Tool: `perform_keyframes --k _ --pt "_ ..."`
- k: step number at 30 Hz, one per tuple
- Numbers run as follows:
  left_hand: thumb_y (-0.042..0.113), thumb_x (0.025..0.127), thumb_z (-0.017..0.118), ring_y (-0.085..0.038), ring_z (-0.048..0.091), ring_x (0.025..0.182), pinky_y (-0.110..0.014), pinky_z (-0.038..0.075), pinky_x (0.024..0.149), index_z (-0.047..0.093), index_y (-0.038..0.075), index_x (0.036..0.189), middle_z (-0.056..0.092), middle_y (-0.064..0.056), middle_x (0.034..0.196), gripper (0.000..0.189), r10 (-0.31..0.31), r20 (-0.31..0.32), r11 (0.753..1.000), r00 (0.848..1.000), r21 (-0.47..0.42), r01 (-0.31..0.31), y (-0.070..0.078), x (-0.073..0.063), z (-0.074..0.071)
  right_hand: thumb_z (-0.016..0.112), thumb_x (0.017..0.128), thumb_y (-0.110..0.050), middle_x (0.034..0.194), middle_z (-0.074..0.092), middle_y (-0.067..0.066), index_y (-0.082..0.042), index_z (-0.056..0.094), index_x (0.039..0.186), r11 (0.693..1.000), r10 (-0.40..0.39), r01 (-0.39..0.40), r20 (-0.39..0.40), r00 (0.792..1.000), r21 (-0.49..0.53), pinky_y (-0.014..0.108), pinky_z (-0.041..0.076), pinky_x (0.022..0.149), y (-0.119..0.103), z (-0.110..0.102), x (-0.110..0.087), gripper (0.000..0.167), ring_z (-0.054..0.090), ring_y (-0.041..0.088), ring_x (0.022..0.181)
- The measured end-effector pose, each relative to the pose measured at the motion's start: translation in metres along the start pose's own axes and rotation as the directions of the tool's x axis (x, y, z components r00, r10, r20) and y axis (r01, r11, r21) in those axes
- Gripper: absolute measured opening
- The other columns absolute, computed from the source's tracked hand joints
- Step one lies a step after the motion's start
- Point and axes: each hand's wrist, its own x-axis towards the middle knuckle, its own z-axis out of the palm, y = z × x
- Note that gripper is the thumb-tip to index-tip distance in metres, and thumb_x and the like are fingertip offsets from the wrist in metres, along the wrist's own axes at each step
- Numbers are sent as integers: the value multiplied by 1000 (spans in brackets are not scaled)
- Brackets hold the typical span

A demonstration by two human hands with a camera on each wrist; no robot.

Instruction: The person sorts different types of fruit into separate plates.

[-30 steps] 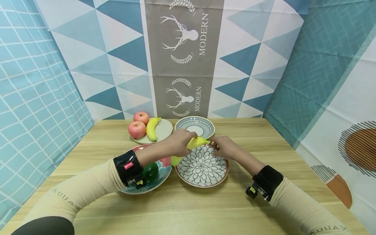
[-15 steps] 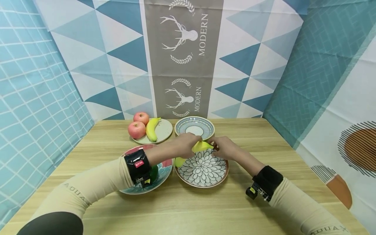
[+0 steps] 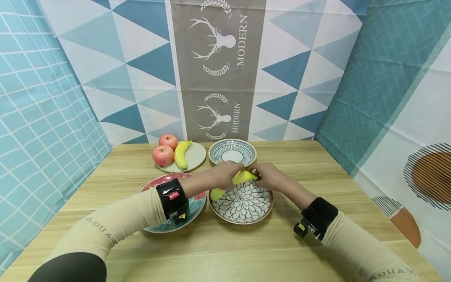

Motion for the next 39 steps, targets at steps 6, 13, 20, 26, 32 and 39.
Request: perform_keyframes --k 6,13,20,26,32,39 --pt "13 85 84 -17 63 98 -29 54 82 62 12 132 68 -3 111 52 13 27 1000 1000 -13 -13 -1 2 4 85 86 1 112 72 13 -1 64 135 1000 4 -4 6 1000 -6 35 60 76 0 1 -1 53 70 21 90" --pt "12 87 83 -18 64 102 -31 56 86 58 13 142 69 -6 116 60 25 53 1000 998 -2 -25 2 4 6 86 85 0 110 72 12 -3 65 134 1000 -3 2 -6 1000 -20 37 59 79 -2 0 -1 54 69 23 92" --pt "18 84 87 -17 64 98 -29 55 81 60 12 137 68 -4 112 59 34 53 999 998 -10 -33 3 3 4 86 84 0 111 73 11 -5 65 135 999 4 -5 -10 1000 -37 39 59 81 -2 0 -2 55 70 26 97" --pt "26 89 83 -18 63 99 -31 54 82 62 13 133 67 -3 112 51 50 -4 999 999 9 -50 0 1 1 86 84 0 115 73 12 -5 65 134 999 -8 7 -14 1000 -43 40 60 81 -2 -1 -1 54 70 27 98" --pt "35 97 75 -18 64 101 -32 55 81 65 12 129 68 -2 111 41 68 -63 997 996 28 -67 -2 -2 -6 85 85 1 121 72 13 -3 64 135 999 -14 14 -9 1000 -41 39 60 81 -2 -1 -1 55 70 29 101" --pt "35 100 71 -21 65 100 -36 56 81 67 10 124 68 -5 108 35 65 -119 995 991 83 -55 -9 -3 -21 83 85 4 118 73 12 -5 66 132 999 -21 21 -18 1000 -27 40 60 79 -4 0 -2 51 70 28 99"
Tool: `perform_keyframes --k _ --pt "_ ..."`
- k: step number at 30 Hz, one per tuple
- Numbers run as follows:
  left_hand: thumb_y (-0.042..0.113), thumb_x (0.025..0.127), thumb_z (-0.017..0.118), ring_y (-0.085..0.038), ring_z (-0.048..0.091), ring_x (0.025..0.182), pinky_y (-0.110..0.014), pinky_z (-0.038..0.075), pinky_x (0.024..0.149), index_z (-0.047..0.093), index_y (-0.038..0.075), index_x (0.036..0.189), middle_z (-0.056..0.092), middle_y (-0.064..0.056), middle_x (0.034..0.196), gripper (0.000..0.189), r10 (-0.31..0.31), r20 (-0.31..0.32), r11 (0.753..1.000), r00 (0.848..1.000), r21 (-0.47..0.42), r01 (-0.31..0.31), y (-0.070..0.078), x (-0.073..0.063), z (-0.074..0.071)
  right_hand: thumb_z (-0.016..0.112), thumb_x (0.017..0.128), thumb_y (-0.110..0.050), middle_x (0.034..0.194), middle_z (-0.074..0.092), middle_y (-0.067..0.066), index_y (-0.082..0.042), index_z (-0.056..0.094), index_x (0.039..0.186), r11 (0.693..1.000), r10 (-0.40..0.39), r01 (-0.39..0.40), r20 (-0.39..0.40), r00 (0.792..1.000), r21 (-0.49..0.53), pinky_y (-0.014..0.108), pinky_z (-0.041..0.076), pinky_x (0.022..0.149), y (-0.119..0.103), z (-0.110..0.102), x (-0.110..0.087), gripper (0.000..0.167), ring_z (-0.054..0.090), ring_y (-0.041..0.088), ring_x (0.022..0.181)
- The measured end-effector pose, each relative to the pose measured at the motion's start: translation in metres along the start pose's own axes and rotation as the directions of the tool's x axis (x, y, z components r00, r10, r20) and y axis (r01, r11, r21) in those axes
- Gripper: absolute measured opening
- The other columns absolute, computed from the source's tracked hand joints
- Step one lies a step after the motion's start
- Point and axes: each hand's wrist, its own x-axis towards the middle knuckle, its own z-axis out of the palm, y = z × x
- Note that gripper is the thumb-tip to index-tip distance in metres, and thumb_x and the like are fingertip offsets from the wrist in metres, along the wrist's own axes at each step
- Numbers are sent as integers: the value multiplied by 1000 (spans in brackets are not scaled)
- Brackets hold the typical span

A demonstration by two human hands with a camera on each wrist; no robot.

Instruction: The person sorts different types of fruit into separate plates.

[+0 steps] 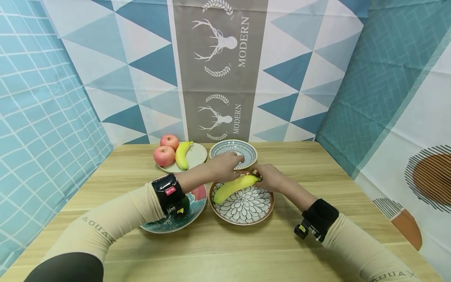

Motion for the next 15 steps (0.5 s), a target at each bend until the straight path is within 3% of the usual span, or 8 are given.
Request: perform_keyframes --k 4,8,15 --pt "32 97 75 -24 66 109 -39 56 91 66 8 130 70 -8 117 42 -29 -14 1000 999 -1 29 -11 3 -4 82 85 3 118 73 12 -7 66 132 1000 11 -11 1 1000 2 39 59 79 1 0 0 51 70 28 99" --pt "26 93 75 -27 67 111 -41 56 91 66 7 126 70 -10 117 39 -93 -32 996 995 5 93 -28 6 -5 83 85 1 116 73 13 -5 66 131 1000 14 -14 5 1000 -13 38 59 78 1 0 1 49 71 28 98" --pt "20 91 71 -32 68 106 -43 58 86 65 5 115 69 -12 110 28 -245 -25 969 969 28 246 -68 6 -5 83 85 0 113 73 15 -7 66 132 999 24 -23 21 1000 -26 37 58 76 0 -1 1 50 69 26 94"
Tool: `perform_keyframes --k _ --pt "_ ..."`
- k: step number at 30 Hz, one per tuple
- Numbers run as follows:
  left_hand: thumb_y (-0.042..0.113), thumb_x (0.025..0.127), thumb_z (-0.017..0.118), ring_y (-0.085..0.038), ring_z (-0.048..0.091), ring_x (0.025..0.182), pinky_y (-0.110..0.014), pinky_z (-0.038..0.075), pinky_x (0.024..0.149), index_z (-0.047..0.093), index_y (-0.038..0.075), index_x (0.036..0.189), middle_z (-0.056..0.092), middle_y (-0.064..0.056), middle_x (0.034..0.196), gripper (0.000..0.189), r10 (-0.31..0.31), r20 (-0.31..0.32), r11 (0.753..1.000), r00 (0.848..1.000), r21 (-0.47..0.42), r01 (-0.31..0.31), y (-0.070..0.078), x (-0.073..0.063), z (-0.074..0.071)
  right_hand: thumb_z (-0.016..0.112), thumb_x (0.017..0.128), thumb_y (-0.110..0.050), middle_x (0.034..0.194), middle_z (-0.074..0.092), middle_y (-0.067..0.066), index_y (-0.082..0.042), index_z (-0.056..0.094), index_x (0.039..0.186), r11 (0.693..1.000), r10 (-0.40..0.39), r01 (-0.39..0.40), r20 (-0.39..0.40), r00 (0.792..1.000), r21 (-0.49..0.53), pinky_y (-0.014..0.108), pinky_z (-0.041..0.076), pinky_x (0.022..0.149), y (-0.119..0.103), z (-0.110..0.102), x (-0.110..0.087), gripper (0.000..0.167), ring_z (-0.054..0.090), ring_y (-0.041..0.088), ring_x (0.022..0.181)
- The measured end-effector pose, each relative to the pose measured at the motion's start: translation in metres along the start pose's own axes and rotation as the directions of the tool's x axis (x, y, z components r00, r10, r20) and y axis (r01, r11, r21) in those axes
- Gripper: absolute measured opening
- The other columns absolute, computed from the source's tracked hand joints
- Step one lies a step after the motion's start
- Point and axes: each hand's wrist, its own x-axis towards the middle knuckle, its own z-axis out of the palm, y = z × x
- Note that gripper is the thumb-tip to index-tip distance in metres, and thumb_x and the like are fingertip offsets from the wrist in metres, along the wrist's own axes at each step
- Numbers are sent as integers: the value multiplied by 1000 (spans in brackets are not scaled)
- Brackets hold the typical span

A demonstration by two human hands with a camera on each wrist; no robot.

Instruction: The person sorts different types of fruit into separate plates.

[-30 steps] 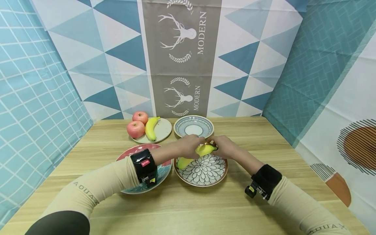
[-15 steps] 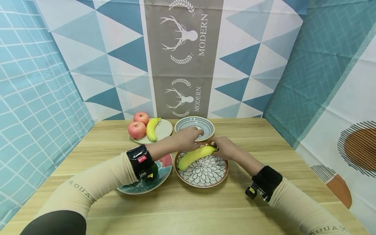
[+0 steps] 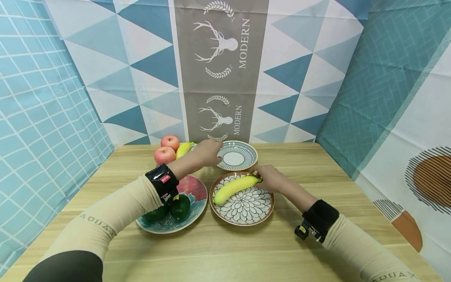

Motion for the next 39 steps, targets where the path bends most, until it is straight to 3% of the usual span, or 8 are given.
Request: perform_keyframes --k 7,13,19,23,25,33,39 --pt "16 88 66 -41 68 107 -50 58 88 70 1 107 70 -21 117 26 -145 -3 989 989 -27 145 -37 5 3 84 85 0 113 73 14 -7 66 132 1000 11 -11 -3 1000 -9 39 59 78 4 2 1 50 70 27 95" --pt "17 89 61 -40 65 113 -49 53 95 71 -1 110 68 -25 122 31 -203 60 978 977 53 200 -68 9 11 84 85 0 114 73 14 -7 66 132 1000 11 -11 5 1000 3 39 59 78 5 3 1 50 70 28 97" --pt "15 91 56 -32 63 103 -44 53 85 68 2 94 68 -21 115 18 -276 128 961 953 49 272 -93 11 14 84 86 0 114 73 15 -6 66 132 1000 4 -4 -5 1000 2 41 60 81 3 3 0 50 71 30 99" --pt "14 95 48 -28 54 90 -39 42 73 62 4 86 63 -15 104 19 -312 200 950 929 53 308 -112 20 22 83 86 0 114 73 14 -6 66 133 1000 13 -13 3 1000 7 42 60 81 2 0 1 50 70 30 100" --pt "14 95 47 -28 52 88 -39 39 72 62 4 85 62 -15 103 20 -319 210 947 924 42 317 -118 24 23 82 86 1 116 73 14 -7 66 133 1000 17 -17 8 1000 10 42 60 81 1 -1 1 50 70 30 101" --pt "12 91 54 -33 66 100 -46 55 80 66 3 85 71 -21 108 17 -295 72 956 953 35 293 -118 21 23 81 87 0 118 72 15 -8 65 134 999 35 -36 13 999 15 41 59 80 3 -2 2 50 69 29 99" --pt "10 90 55 -37 68 104 -48 58 83 71 1 89 71 -22 111 19 -292 61 955 955 72 287 -117 21 37 81 88 -1 119 71 15 -7 65 135 999 45 -46 23 999 20 42 59 82 2 0 0 50 69 29 100"
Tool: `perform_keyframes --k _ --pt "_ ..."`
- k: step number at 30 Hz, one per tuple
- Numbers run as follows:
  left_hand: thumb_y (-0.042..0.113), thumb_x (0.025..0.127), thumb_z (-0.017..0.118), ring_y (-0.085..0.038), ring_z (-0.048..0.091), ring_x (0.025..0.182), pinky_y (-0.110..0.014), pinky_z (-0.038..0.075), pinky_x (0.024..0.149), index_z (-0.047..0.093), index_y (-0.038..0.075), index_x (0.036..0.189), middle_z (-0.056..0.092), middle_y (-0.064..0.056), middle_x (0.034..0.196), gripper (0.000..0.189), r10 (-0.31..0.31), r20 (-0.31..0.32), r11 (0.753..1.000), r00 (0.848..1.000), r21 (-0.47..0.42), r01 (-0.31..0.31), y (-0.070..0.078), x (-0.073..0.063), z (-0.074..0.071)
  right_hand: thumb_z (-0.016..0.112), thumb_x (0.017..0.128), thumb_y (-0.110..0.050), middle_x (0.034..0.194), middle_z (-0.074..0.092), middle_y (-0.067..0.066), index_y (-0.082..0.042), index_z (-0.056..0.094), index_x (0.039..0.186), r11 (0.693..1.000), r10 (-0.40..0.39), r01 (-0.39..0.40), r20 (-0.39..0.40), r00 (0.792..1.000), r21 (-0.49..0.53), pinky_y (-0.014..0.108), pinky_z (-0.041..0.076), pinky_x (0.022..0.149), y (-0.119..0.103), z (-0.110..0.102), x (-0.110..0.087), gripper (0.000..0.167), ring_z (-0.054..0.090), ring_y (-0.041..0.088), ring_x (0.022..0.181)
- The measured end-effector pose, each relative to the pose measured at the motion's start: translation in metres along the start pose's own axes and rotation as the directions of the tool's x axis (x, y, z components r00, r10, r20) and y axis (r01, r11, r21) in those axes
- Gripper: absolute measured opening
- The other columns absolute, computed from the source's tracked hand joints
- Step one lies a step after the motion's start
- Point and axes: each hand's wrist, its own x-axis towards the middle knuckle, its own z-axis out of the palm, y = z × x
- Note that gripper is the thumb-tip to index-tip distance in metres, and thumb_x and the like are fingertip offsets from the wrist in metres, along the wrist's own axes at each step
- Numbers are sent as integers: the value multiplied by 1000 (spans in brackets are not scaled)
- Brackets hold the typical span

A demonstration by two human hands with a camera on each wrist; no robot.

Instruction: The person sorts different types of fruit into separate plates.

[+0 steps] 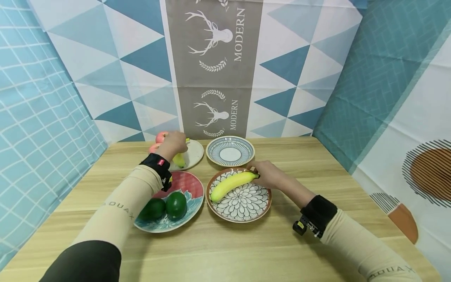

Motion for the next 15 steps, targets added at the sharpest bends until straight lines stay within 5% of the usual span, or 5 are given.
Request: perform_keyframes --k 5,15 --pt "9 93 54 -44 64 112 -52 56 90 73 -5 107 64 -31 122 27 6 54 1000 999 11 -7 4 -3 5 82 88 0 120 71 14 -8 65 135 1000 2 -2 -1 1000 0 43 59 83 0 1 0 51 70 30 103" --pt "9 95 58 -41 60 118 -50 54 97 66 -10 124 53 -33 129 36 19 64 1000 998 15 -20 8 -3 9 82 88 -3 118 72 16 -7 65 135 1000 22 -22 -2 1000 -7 43 59 83 -2 0 1 50 70 30 101"
